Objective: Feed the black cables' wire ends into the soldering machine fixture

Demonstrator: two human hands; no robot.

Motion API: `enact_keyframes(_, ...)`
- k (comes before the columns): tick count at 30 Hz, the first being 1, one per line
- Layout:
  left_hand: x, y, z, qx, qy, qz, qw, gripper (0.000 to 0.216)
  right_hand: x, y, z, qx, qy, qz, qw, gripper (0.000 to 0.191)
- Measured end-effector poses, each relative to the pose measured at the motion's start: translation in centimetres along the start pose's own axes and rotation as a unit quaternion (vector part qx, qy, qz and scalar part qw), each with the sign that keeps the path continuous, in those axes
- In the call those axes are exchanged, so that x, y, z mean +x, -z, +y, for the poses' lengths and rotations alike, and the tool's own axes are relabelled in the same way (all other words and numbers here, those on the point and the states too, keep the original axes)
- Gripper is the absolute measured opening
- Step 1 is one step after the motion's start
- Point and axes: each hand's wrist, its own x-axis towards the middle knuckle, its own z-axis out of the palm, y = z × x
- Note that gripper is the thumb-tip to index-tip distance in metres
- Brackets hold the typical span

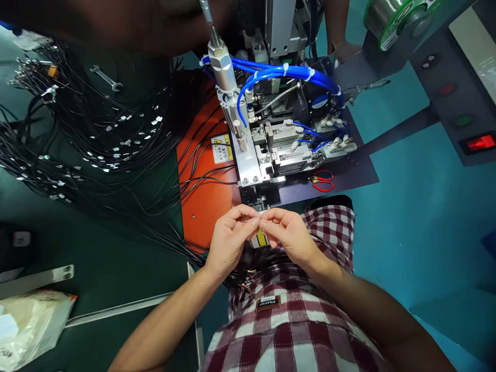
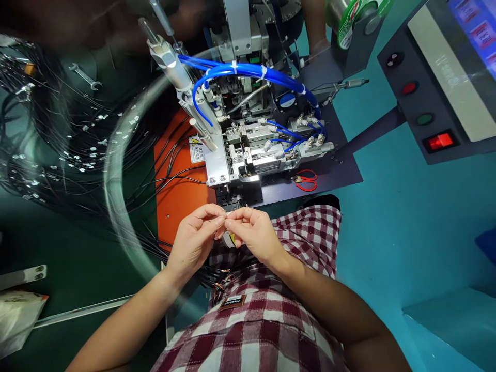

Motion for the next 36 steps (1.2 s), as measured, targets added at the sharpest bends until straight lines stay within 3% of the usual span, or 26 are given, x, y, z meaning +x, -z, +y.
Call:
enact_keyframes(4,-0.1,-0.1,0.6,0.012,0.038,0.006,0.999,0.018,-0.7,-0.2,0.4,-0.1,0.062,0.035,0.992,0.017)
enact_keyframes(7,-0.2,0.0,0.9,0.001,0.065,-0.002,0.998,0.019,-1.2,0.1,0.7,-0.23,0.153,0.069,0.959,0.012)
enact_keyframes(9,-0.2,0.1,0.9,-0.023,0.08,-0.002,0.997,0.019,-1.5,0.3,1.0,-0.267,0.17,0.071,0.946,0.012)
enact_keyframes(14,0.0,0.3,0.7,-0.04,0.102,-0.038,0.993,0.02,-1.8,0.1,1.5,-0.122,0.056,0.029,0.99,0.015)
enact_keyframes(19,-0.3,0.4,0.9,0.049,0.102,-0.072,0.991,0.023,-1.9,0.3,0.9,-0.07,0.049,0.052,0.995,0.02)
enact_keyframes(22,-0.5,0.4,0.6,0.084,0.081,-0.049,0.992,0.022,-2.0,0.6,0.6,-0.063,0.05,0.061,0.995,0.022)
enact_keyframes(28,-0.7,0.0,-0.1,0.023,0.082,-0.006,0.996,0.021,-2.1,0.1,1.4,0.022,-0.01,0.008,1.0,0.026)
enact_keyframes(36,-0.6,0.3,-0.9,0.031,0.085,0.0,0.996,0.02,-1.9,-0.2,2.1,-0.047,-0.001,0.039,0.998,0.026)
